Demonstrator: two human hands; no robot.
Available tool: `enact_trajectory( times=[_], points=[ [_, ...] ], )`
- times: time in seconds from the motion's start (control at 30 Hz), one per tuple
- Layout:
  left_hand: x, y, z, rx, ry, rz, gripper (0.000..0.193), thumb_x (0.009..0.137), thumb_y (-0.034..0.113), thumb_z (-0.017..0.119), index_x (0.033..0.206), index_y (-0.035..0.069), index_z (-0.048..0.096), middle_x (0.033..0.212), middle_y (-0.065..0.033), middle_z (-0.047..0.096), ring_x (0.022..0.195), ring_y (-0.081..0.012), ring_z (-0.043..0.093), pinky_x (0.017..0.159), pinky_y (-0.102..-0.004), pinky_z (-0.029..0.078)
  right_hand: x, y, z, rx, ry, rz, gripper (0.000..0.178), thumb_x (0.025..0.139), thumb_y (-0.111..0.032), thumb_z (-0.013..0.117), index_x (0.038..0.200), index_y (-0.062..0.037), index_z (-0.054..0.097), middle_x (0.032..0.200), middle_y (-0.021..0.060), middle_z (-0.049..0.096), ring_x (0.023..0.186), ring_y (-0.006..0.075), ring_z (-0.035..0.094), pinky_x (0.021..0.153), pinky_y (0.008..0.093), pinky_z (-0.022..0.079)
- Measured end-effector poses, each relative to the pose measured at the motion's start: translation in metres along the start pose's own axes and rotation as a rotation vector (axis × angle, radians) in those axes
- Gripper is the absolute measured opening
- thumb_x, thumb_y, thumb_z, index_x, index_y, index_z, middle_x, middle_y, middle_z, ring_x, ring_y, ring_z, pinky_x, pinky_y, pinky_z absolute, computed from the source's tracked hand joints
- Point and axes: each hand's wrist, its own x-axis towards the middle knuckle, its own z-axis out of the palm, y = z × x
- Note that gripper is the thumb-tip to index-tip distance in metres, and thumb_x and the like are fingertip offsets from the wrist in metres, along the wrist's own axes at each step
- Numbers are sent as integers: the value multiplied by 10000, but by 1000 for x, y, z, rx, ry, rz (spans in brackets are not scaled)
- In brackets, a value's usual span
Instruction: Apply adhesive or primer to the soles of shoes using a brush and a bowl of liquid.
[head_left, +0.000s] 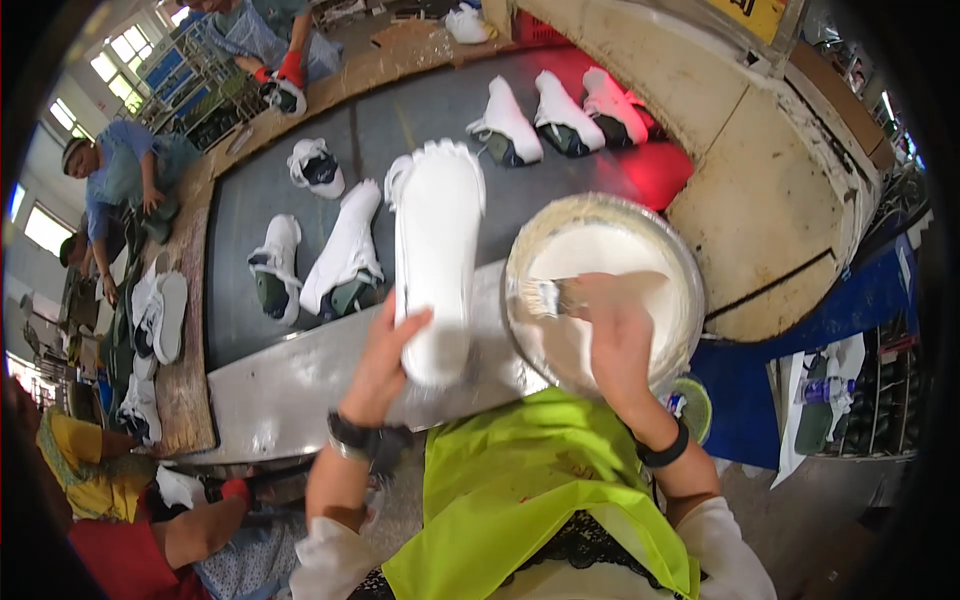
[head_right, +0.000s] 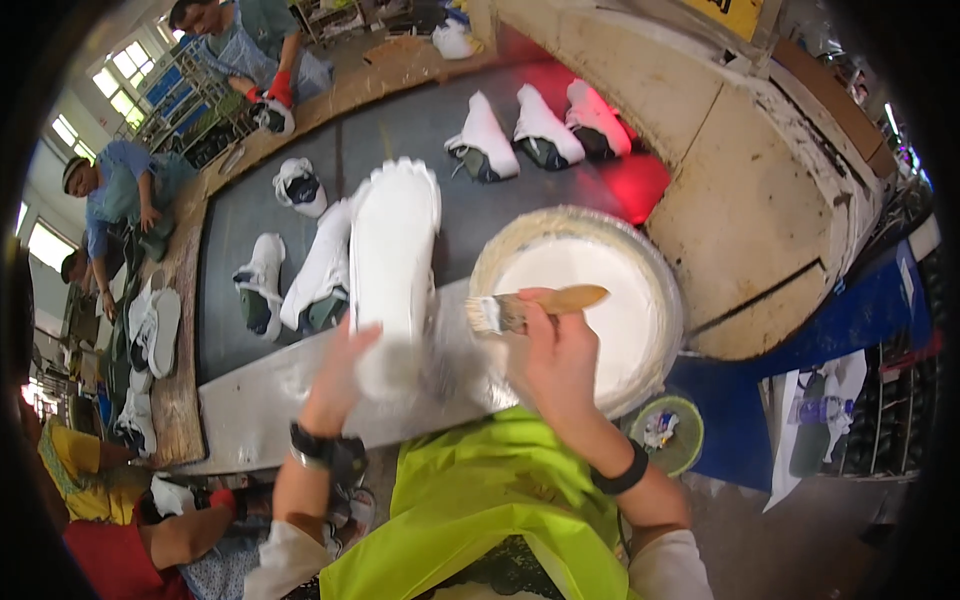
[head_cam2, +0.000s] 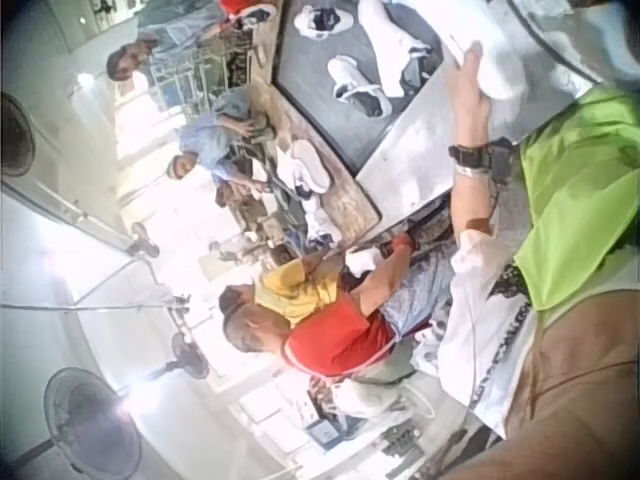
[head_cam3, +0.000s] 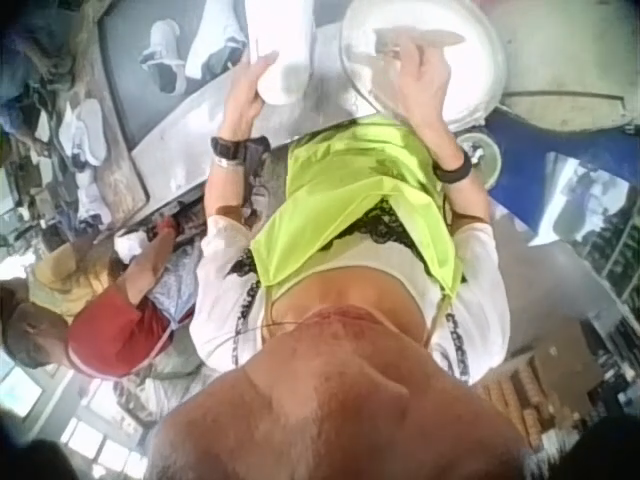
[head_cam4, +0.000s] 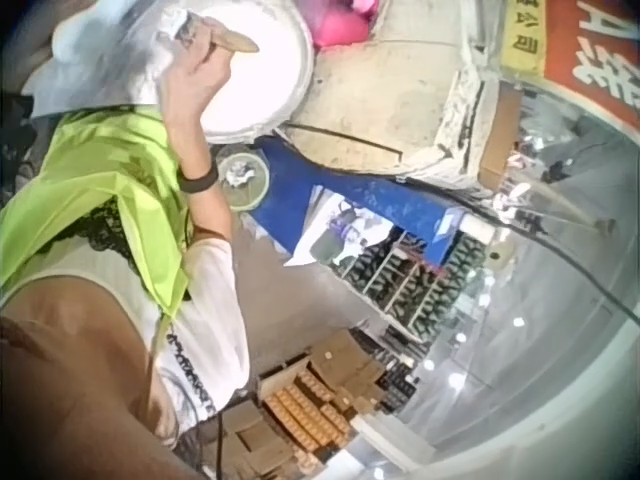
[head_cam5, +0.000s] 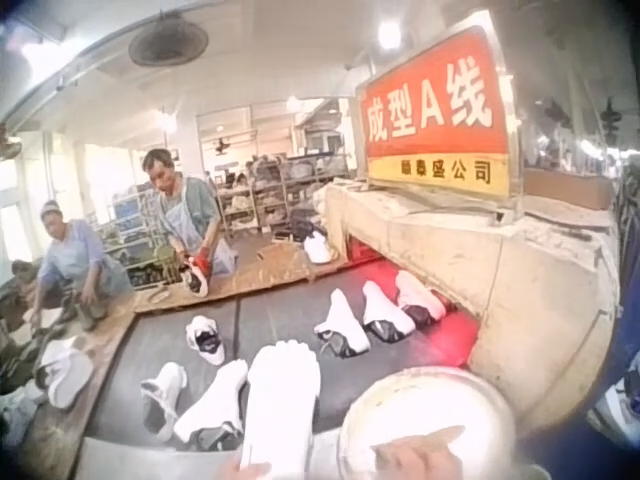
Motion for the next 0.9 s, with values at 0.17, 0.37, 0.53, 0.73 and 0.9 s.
enact_trajectory(
  times=[0.17,0.37,0.53,0.73,0.9],
  points=[
    [208,93,55,-35,-189,-99,480,871,276,629,1254,39,464,1094,-103,621,942,-228,640,789,-394,535,33,10,-26,97,76,103,193,968,-106,509,1065,42,587,1007,91,634,885,133,606,757,276,523],
    [417,47,36,956,621,118,1003,625,503,727,1453,153,281,1359,-406,330,1229,-553,375,1064,-545,284,52,30,-49,-81,170,251,204,969,-100,494,1093,47,563,1066,108,599,942,140,595,776,288,539],
    [424,-9,58,1185,887,68,1073,642,568,732,1489,200,186,1428,-369,195,1263,-542,295,995,-646,273,60,42,-55,-115,171,320,200,978,-73,446,1105,51,537,1097,102,581,955,144,594,795,288,542],
    [377,5,35,1708,659,855,1149,589,661,754,1386,-34,304,1290,-287,414,1254,-422,358,1045,-482,288,67,49,-64,-56,124,283,203,985,-100,465,1088,54,547,1135,117,583,993,154,592,796,292,543],
    [271,-18,-18,1117,810,334,998,627,406,843,1292,-153,352,1263,-216,483,1133,-328,493,941,-424,408,47,38,-70,-6,111,283,212,988,-107,465,1076,57,567,1143,122,590,1007,161,596,785,295,549]
  ],
)
